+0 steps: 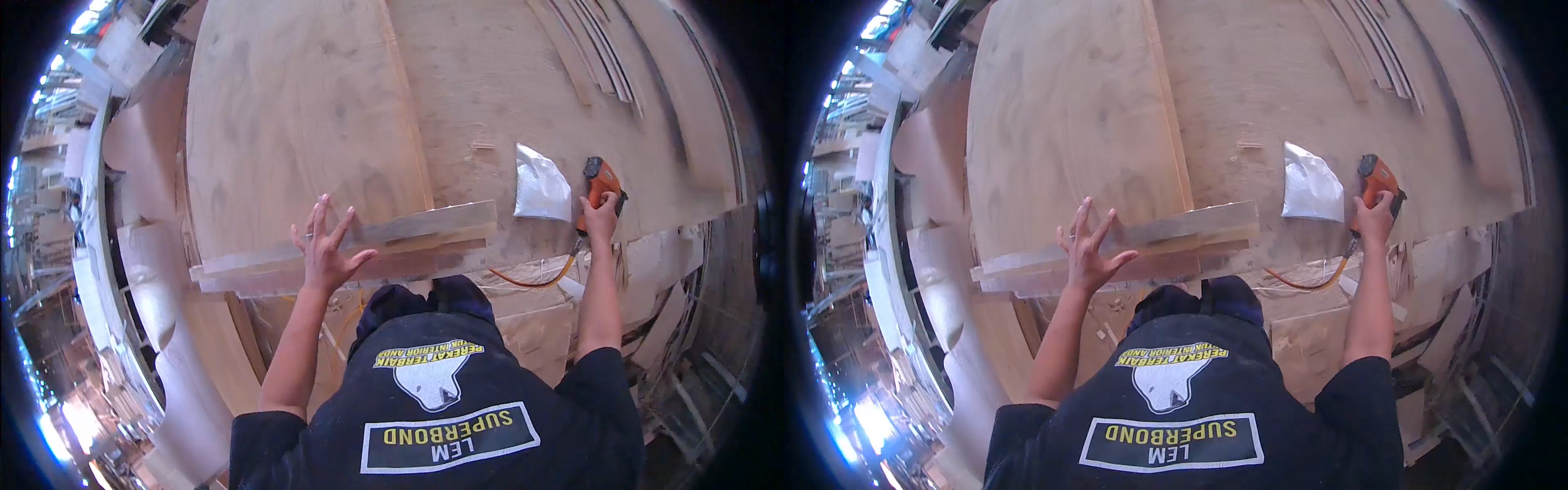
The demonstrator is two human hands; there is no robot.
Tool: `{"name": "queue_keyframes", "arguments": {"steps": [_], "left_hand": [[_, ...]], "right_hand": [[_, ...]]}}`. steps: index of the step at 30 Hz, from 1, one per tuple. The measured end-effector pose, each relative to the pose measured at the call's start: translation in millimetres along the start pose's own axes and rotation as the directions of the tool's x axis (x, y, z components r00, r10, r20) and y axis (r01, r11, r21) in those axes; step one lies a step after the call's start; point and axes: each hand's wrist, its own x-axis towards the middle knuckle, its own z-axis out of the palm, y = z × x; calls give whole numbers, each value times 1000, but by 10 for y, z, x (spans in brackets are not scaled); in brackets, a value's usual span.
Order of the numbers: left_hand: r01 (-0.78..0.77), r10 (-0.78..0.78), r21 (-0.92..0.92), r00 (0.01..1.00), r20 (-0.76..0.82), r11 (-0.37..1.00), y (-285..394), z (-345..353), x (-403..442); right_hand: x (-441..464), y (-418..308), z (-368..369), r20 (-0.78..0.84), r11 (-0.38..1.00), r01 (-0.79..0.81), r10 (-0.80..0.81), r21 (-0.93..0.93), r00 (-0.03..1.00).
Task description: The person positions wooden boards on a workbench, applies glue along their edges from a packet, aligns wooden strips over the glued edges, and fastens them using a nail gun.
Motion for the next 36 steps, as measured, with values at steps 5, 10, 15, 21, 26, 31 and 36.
{"name": "queue_keyframes", "arguments": {"steps": [5, 10, 15, 21, 26, 31, 36], "left_hand": [[-5, 4, -11, 1000, -23, 1000, -107, 90, 8], [-35, 25, -120, 996, -90, 992, -235, 165, 8], [-78, 42, -220, 985, -165, 972, -321, 266, 8], [-60, 14, -273, 986, -168, 960, -347, 269, -3], [-47, 1, -284, 987, -161, 958, -367, 260, -22], [-47, -6, -306, 985, -171, 951, -391, 266, -32], [-61, -11, -350, 979, -201, 935, -391, 261, -27]], "right_hand": [[216, 264, 33, -61, 997, -18, 23, 73, 998], [120, 182, -860, 320, 876, -285, 161, 389, 934], [-651, -1092, -1787, 498, 865, -243, -10, 439, 867], [-1430, -2639, -1691, 644, 877, 249, -472, 411, 602], [-1666, -3305, -1209, 660, 707, 544, -675, 452, 330], [-1707, -3603, -1032, 715, 714, 558, -641, 422, 279], [-1609, -3583, -931, 812, 699, 658, -539, 282, 224]]}}
